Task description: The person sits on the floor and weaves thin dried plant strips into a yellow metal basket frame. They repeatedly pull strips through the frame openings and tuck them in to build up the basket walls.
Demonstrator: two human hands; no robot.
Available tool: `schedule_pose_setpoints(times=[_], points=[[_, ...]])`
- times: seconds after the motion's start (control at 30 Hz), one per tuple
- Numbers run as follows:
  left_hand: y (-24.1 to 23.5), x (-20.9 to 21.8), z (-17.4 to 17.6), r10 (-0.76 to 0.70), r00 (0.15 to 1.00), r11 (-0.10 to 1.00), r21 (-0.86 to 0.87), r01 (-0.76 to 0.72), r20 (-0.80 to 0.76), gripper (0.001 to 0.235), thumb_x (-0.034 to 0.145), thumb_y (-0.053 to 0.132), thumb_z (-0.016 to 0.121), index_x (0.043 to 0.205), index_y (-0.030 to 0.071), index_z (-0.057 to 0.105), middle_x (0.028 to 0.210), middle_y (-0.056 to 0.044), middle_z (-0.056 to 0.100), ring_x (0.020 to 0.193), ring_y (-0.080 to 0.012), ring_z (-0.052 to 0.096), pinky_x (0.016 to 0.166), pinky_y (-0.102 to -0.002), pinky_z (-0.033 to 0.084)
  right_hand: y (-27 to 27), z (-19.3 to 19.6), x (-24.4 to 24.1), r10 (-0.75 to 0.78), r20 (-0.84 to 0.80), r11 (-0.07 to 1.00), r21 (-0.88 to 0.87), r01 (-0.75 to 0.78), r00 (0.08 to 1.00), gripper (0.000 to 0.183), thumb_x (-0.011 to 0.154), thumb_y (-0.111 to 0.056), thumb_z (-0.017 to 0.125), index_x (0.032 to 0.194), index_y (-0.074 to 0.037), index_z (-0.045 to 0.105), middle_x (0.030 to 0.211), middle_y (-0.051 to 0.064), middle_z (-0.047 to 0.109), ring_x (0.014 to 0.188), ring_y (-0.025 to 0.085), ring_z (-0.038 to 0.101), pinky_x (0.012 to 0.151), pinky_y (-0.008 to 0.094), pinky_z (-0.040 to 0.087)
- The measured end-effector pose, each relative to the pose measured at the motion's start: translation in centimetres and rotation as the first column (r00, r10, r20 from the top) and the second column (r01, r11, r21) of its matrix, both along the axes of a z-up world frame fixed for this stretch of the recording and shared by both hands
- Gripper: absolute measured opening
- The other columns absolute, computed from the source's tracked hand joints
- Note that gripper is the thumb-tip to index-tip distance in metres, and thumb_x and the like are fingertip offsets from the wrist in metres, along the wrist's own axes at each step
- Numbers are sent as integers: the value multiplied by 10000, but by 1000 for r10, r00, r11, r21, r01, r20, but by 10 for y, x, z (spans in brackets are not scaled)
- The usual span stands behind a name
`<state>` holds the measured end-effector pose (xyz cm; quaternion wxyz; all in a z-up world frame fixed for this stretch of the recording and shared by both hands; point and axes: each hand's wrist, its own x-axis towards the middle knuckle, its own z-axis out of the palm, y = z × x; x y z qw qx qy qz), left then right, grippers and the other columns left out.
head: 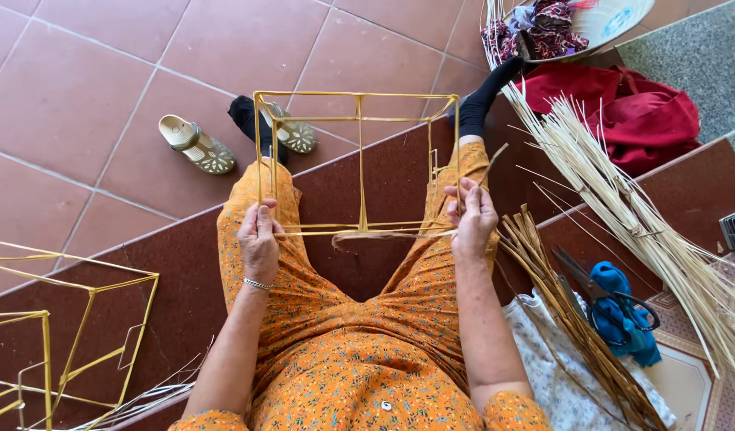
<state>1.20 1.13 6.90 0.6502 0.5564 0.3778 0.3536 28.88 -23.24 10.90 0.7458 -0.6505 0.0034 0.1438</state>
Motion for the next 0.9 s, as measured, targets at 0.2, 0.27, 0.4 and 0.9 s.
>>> schedule_pose_setpoints(times=[0.2, 0.27, 0.4, 0.9], points=[[2, -6, -13, 15, 995, 998, 55, -10, -94, 238, 1149, 216, 452, 1139, 61, 632, 654, 48, 507, 541, -27, 470, 488, -189, 405, -10, -1, -13, 127, 146, 989, 57, -137, 981, 285, 1126, -203, 447, 1098, -56, 689, 1152, 97, 752, 832, 96, 684, 713, 217, 550], [7, -5, -4, 3, 994, 1000, 30, 0, -108, 230, 1134, 212, 451, 1196, 60, 613, 670, 38, 529, 550, -31, 487, 493, -187, 423, -1, -2, -15, 128, 150, 990, 45, -136, 980, 272, 1114, -200, 457, 1092, -57, 687, 1146, 87, 753, 833, 110, 687, 733, 251, 550], [8, 6, 24, 16, 999, 995, 96, -11, -45, 337, 1049, 175, 533, 1354, 73, 433, 882, 19, 625, 800, -66, 605, 734, -234, 524, 3, -6, -18, 200, 257, 980, -43, -195, 946, 280, 1144, -206, 464, 1077, -55, 690, 1075, 78, 752, 862, 113, 684, 811, 272, 579], [-55, 105, 35, -64, 530, 475, 441, 761, -846, 423, 966, 322, 707, 606, 105, 663, 560, -67, 643, 587, -215, 596, 609, -401, 440, -4, -12, -28, 271, 360, 955, -214, -204, 893, 232, 1134, -156, 480, 1091, -52, 683, 1001, 12, 695, 841, 71, 621, 794, 248, 567]])
